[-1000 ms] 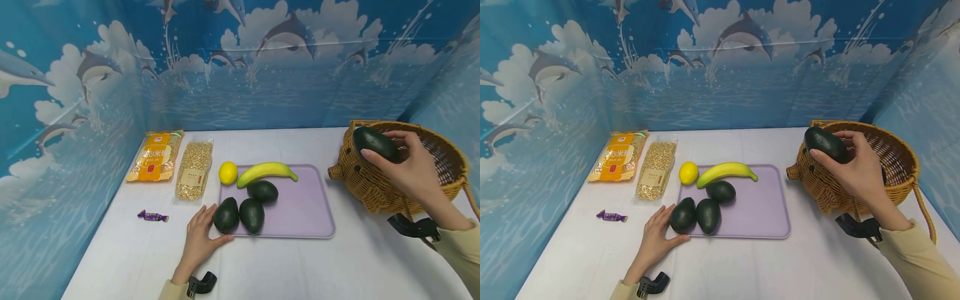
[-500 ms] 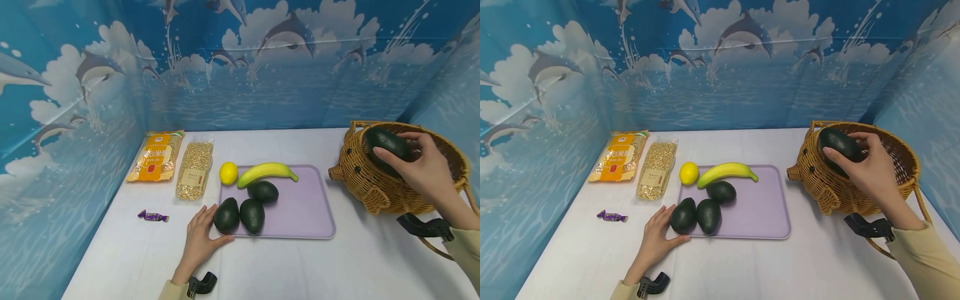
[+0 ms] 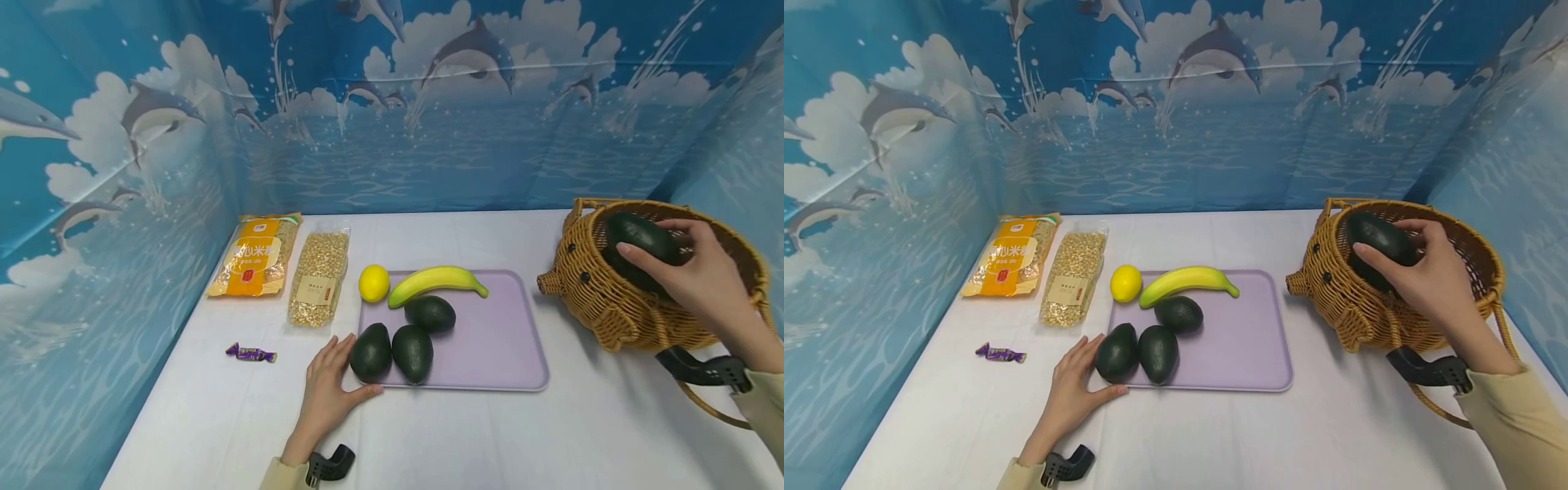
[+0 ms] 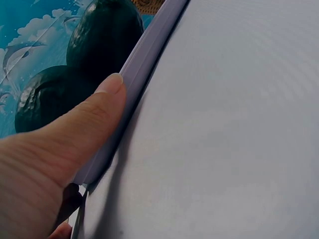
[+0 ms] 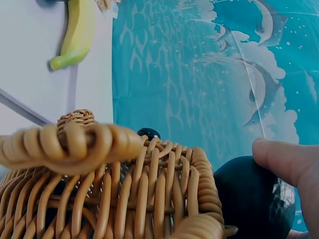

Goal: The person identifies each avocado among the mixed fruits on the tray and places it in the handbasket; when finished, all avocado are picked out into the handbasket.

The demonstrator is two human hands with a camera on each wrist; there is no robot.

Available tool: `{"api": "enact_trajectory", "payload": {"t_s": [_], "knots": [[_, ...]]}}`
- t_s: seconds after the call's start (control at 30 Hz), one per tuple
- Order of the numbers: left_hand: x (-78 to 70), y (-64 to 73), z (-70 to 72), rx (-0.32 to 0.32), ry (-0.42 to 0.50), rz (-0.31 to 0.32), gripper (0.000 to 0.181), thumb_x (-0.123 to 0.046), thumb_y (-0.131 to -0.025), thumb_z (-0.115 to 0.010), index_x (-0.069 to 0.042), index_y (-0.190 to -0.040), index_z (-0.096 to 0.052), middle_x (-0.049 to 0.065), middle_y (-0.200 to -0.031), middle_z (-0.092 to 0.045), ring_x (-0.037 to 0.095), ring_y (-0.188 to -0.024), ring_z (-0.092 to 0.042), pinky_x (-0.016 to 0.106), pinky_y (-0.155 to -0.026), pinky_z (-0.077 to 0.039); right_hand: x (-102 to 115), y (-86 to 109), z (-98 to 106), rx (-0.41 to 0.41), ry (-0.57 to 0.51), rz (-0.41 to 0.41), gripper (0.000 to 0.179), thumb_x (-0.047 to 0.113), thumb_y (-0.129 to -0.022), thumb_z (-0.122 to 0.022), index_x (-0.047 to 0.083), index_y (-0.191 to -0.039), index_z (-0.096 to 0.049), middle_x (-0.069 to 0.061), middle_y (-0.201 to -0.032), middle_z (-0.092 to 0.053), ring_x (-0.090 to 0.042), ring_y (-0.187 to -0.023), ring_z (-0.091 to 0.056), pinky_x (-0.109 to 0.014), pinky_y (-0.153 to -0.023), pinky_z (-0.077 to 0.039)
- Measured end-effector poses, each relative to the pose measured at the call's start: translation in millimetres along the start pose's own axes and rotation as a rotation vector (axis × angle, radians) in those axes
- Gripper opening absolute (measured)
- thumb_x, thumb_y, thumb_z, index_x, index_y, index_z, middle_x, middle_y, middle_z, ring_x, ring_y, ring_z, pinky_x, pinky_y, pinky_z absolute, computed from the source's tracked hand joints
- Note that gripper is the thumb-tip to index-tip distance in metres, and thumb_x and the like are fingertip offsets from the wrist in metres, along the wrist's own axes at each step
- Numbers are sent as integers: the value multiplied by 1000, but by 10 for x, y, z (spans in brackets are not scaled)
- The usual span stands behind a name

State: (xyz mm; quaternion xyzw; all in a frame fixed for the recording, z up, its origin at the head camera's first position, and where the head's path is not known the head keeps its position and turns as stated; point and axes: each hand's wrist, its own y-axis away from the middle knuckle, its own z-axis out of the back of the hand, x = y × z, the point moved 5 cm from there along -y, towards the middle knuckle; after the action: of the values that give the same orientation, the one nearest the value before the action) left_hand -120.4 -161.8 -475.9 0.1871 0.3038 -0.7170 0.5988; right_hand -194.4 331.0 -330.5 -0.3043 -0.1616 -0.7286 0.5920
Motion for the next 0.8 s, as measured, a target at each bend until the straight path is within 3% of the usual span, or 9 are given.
{"api": "enact_trajectory", "payload": {"t_s": [0.17, 0.3, 0.63, 0.8], "knots": [[1, -6, -6, -7, -1, -8, 96, -56, -64, -80, -10, -141, -47, 4, -142, -46, 29, -136, -27, 55, -107, -18, -3, 17, 29, 22, 9, -4, 88, 47, -90, -58, -7, -145, -15, -40, -128, -27, -54, -98, -41, -48, -55, -42], [-11, -6, -2, -10, -3, -11, 96, -56, -63, -81, -10, -140, -47, 4, -142, -46, 29, -136, -27, 54, -107, -18, -76, -15, 34, 27, 9, -8, 88, 47, -90, -57, -7, -145, -14, -40, -129, -26, -54, -99, -40, -50, -57, -42], [-23, -1, 13, 7, 2, 12, 97, -57, -63, -80, -11, -141, -46, 3, -143, -45, 27, -137, -26, 54, -107, -18, -670, -312, -56, 19, 46, -15, 100, 58, -84, -59, -3, -147, -12, -37, -131, -24, -53, -101, -38, -55, -61, -40], [-13, -5, 8, 23, 7, 32, 98, -56, -62, -81, -12, -142, -45, 2, -144, -43, 25, -138, -24, 52, -108, -16, -578, -232, -12, 33, 68, -29, 97, 55, -87, -57, -7, -146, -10, -40, -132, -23, -55, -103, -35, -60, -65, -38]]}}
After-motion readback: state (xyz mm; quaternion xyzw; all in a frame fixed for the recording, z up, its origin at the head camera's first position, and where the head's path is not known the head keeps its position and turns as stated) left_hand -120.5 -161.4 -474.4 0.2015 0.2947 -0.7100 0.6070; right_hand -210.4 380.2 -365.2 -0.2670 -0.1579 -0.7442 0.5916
